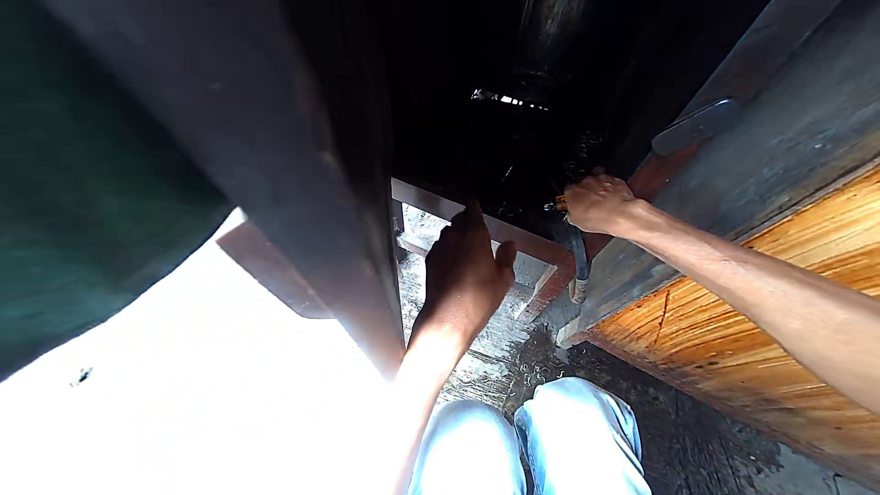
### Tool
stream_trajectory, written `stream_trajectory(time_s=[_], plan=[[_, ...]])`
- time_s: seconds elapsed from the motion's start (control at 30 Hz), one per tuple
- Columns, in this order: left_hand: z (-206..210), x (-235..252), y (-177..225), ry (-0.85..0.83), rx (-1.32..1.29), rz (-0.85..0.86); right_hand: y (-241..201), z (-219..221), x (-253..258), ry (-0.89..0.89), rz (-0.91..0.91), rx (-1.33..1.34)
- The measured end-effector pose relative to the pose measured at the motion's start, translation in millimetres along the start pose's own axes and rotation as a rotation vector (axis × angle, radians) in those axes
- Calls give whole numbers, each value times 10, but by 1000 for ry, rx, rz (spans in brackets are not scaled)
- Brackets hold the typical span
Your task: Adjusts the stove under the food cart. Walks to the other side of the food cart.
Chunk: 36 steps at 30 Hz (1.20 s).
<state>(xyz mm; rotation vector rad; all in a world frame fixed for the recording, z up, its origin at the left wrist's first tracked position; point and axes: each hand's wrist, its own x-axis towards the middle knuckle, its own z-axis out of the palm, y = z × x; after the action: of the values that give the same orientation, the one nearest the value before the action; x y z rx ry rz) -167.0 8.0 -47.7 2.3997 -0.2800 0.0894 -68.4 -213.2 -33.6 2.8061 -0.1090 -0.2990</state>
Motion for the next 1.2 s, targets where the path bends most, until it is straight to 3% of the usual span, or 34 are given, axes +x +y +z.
stream_trajectory(time_s=[0.2,1.2], plan=[[-8,-165,29,-103,45,-5,-20,28,43,-11,-2,-40],[4,-249,56,-181,70,35,-14,23,28,-10,30,-86]])
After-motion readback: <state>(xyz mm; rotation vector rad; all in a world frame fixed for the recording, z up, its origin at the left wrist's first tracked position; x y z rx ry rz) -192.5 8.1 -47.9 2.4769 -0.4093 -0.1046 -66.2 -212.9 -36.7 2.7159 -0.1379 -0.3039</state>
